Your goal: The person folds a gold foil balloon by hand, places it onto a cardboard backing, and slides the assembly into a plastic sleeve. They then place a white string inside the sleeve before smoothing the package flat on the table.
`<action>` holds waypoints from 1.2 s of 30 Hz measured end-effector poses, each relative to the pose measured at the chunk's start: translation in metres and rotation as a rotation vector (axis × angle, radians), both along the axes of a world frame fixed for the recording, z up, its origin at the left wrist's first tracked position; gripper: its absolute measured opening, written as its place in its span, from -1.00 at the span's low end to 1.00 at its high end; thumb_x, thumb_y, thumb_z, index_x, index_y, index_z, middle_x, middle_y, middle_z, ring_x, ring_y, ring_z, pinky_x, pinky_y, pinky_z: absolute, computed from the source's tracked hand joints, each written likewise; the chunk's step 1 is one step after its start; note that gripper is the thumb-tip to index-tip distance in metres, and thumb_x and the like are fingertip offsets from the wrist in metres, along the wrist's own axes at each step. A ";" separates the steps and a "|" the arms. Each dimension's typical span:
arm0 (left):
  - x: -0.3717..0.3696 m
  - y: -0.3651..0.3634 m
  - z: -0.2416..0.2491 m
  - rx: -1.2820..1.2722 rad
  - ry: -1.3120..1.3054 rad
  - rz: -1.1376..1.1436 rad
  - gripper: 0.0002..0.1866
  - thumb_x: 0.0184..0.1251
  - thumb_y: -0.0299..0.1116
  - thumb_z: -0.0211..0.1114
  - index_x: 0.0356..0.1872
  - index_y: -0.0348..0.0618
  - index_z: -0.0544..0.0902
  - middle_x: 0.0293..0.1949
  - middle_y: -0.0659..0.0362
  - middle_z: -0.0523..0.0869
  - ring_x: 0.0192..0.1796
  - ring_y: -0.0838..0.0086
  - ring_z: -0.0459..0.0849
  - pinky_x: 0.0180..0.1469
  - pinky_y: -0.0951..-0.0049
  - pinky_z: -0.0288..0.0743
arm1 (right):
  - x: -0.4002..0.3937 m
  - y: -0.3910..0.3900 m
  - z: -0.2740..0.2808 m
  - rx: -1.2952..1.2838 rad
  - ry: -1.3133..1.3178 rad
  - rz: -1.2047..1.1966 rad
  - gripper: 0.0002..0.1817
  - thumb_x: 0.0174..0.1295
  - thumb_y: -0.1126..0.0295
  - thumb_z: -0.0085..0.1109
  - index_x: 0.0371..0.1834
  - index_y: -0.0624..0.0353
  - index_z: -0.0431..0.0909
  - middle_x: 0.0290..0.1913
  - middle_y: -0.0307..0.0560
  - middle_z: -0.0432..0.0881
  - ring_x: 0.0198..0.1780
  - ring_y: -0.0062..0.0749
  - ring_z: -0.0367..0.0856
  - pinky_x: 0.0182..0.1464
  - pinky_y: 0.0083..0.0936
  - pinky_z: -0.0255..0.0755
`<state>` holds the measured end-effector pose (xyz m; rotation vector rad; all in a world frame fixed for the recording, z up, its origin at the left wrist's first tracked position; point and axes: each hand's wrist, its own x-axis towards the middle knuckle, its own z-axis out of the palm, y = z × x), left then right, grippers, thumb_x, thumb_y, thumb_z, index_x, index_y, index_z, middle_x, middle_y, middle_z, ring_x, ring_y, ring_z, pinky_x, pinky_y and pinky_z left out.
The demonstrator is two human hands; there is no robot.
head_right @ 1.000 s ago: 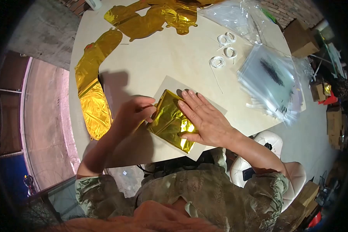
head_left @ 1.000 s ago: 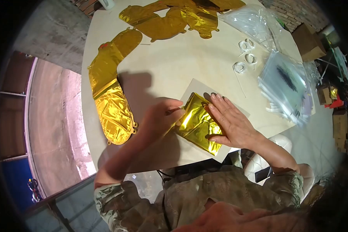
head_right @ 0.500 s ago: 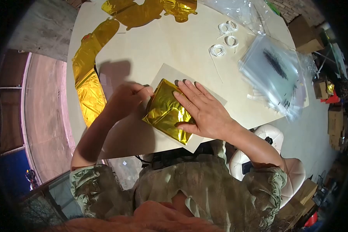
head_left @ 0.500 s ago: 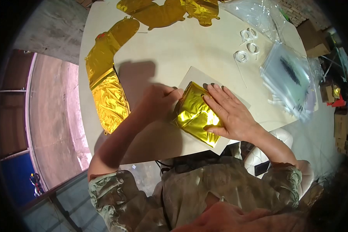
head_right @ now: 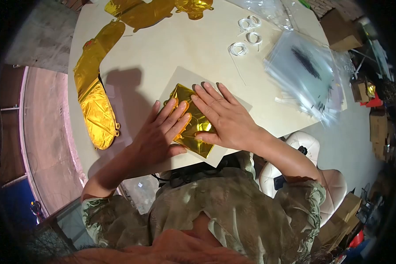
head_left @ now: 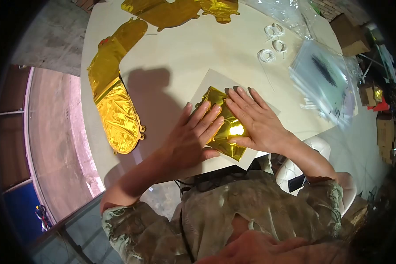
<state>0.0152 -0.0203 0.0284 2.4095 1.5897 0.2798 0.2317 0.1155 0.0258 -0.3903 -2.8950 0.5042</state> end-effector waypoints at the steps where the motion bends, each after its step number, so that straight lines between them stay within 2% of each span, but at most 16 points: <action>1: 0.000 -0.001 -0.003 0.017 -0.009 0.004 -0.16 0.11 0.07 0.40 0.35 -0.26 0.41 0.47 -0.09 0.25 0.55 0.04 0.07 0.50 -0.17 -0.08 | 0.001 0.001 0.001 -0.009 0.031 0.004 -0.14 0.33 -0.11 0.09 0.53 0.22 0.09 0.54 0.14 0.13 0.56 0.05 0.06 0.56 -0.06 -0.10; 2: -0.001 -0.001 -0.004 0.034 -0.017 0.008 -0.16 0.10 0.07 0.41 0.34 -0.26 0.42 0.46 -0.09 0.27 0.55 0.04 0.08 0.49 -0.16 -0.08 | 0.002 0.005 0.003 -0.001 0.028 -0.004 -0.14 0.33 -0.11 0.09 0.53 0.22 0.09 0.54 0.14 0.13 0.56 0.05 0.06 0.56 -0.06 -0.10; 4: -0.001 -0.001 -0.005 0.044 -0.032 -0.001 -0.15 0.08 0.06 0.41 0.34 -0.27 0.41 0.46 -0.10 0.26 0.55 0.02 0.08 0.50 -0.16 -0.12 | 0.004 0.016 0.011 -0.355 0.173 -0.162 -0.32 0.36 0.07 0.14 0.43 0.25 0.27 0.36 0.20 0.38 0.40 0.10 0.32 0.42 -0.13 0.20; 5: -0.001 -0.001 -0.005 0.043 -0.047 -0.002 -0.14 0.06 0.05 0.42 0.34 -0.27 0.40 0.47 -0.11 0.25 0.55 0.00 0.08 0.51 -0.16 -0.16 | 0.005 0.019 0.018 -0.347 0.170 -0.170 -0.32 0.36 0.07 0.14 0.43 0.25 0.27 0.36 0.20 0.38 0.40 0.10 0.32 0.42 -0.13 0.20; 7: -0.001 -0.001 -0.001 0.052 -0.034 -0.012 -0.14 0.06 0.06 0.42 0.34 -0.26 0.41 0.46 -0.10 0.28 0.53 0.01 0.12 0.50 -0.15 -0.13 | 0.005 0.021 0.032 -0.285 0.065 -0.459 -0.52 0.34 0.23 0.15 0.24 0.26 0.45 0.10 0.19 0.56 0.16 0.10 0.50 0.21 -0.19 0.40; 8: 0.000 0.000 0.000 0.057 -0.014 -0.016 -0.14 0.06 0.06 0.43 0.33 -0.26 0.42 0.45 -0.09 0.30 0.52 0.02 0.15 0.49 -0.15 -0.09 | 0.003 0.025 0.027 -0.263 0.126 -0.445 -0.62 0.32 0.24 0.14 0.07 0.27 0.55 -0.06 0.16 0.60 0.01 0.07 0.57 0.07 -0.20 0.45; 12: -0.001 0.000 -0.002 0.093 0.000 -0.027 -0.14 0.07 0.06 0.43 0.33 -0.28 0.42 0.43 -0.10 0.32 0.51 -0.01 0.17 0.50 -0.14 -0.09 | -0.003 0.039 0.027 -0.306 0.022 -0.405 -0.65 0.30 0.15 0.19 -0.11 0.26 0.59 -0.23 0.10 0.66 -0.18 0.04 0.64 -0.10 -0.23 0.51; 15: -0.002 0.001 -0.004 0.068 0.012 -0.044 -0.08 -0.01 0.03 0.46 0.35 -0.33 0.39 0.47 -0.16 0.24 0.53 -0.07 0.11 0.52 -0.13 -0.13 | -0.009 0.053 0.037 -0.459 -0.131 -0.434 -0.62 0.30 0.11 0.21 -0.12 0.26 0.59 -0.27 0.10 0.68 -0.20 -0.05 0.66 -0.10 -0.28 0.51; 16: -0.002 0.001 -0.003 0.073 0.014 -0.057 -0.08 -0.01 0.03 0.46 0.35 -0.33 0.39 0.47 -0.16 0.24 0.53 -0.07 0.11 0.52 -0.13 -0.13 | -0.010 0.052 0.046 -0.708 -0.173 -0.509 -0.54 0.24 0.04 0.28 -0.11 0.27 0.59 -0.29 0.08 0.68 -0.25 -0.16 0.66 -0.14 -0.36 0.51; 20: -0.002 0.000 -0.002 0.050 0.023 -0.058 -0.07 -0.01 0.04 0.45 0.35 -0.34 0.38 0.47 -0.21 0.23 0.53 -0.10 0.12 0.51 -0.14 -0.12 | -0.015 0.047 0.058 -0.707 -0.254 -0.572 -0.44 0.14 -0.05 0.34 -0.11 0.29 0.58 -0.33 0.03 0.66 -0.31 -0.21 0.65 -0.19 -0.41 0.52; 22: -0.002 0.004 -0.001 0.050 0.028 -0.072 -0.07 -0.01 0.04 0.45 0.35 -0.35 0.38 0.47 -0.22 0.23 0.53 -0.11 0.12 0.51 -0.14 -0.11 | -0.016 0.049 0.048 -0.465 -0.228 -0.420 -0.41 0.04 -0.08 0.41 -0.14 0.26 0.59 -0.37 -0.02 0.65 -0.36 -0.24 0.63 -0.26 -0.42 0.50; 25: -0.001 0.003 -0.001 0.061 0.017 -0.063 -0.08 0.02 0.05 0.43 0.36 -0.35 0.38 0.47 -0.23 0.22 0.52 -0.13 0.12 0.51 -0.15 -0.11 | -0.021 0.050 0.046 -0.484 -0.331 -0.337 -0.43 -0.01 -0.07 0.43 -0.19 0.23 0.61 -0.37 -0.04 0.66 -0.33 -0.25 0.63 -0.25 -0.40 0.48; 30: -0.001 0.002 -0.001 0.095 0.020 -0.067 -0.12 0.06 0.10 0.42 0.33 -0.31 0.43 0.44 -0.23 0.27 0.51 -0.12 0.15 0.49 -0.16 -0.05 | -0.009 0.049 0.042 -0.648 -0.263 -0.328 -0.51 -0.05 0.11 0.53 -0.20 0.23 0.59 -0.35 -0.13 0.67 -0.30 -0.39 0.62 -0.21 -0.44 0.47; 32: -0.001 -0.001 0.002 0.094 0.019 -0.039 -0.10 0.06 0.10 0.42 0.34 -0.32 0.41 0.45 -0.25 0.24 0.52 -0.14 0.11 0.49 -0.16 -0.07 | -0.005 0.045 0.024 -1.082 -0.068 -0.333 -0.56 -0.06 0.32 0.55 -0.15 0.24 0.59 -0.29 -0.14 0.69 -0.26 -0.43 0.64 -0.20 -0.45 0.50; 35: -0.008 -0.008 -0.005 0.208 -0.058 0.051 -0.05 0.21 0.12 0.34 0.46 -0.33 0.21 0.49 -0.25 0.13 0.55 -0.12 0.02 0.52 -0.12 -0.13 | 0.002 0.046 0.031 -1.294 0.040 -0.375 -0.63 0.08 0.52 0.48 -0.08 0.22 0.53 -0.24 -0.30 0.64 -0.17 -0.64 0.59 -0.12 -0.64 0.49; 36: -0.009 -0.012 -0.007 0.228 -0.429 0.266 -0.03 0.27 0.13 0.30 0.49 -0.32 0.10 0.51 -0.21 0.10 0.57 -0.05 0.01 0.54 -0.07 -0.13 | 0.006 0.048 0.030 -1.342 0.104 -0.365 -0.68 0.13 0.58 0.43 -0.10 0.23 0.50 -0.22 -0.31 0.62 -0.16 -0.69 0.58 -0.08 -0.69 0.48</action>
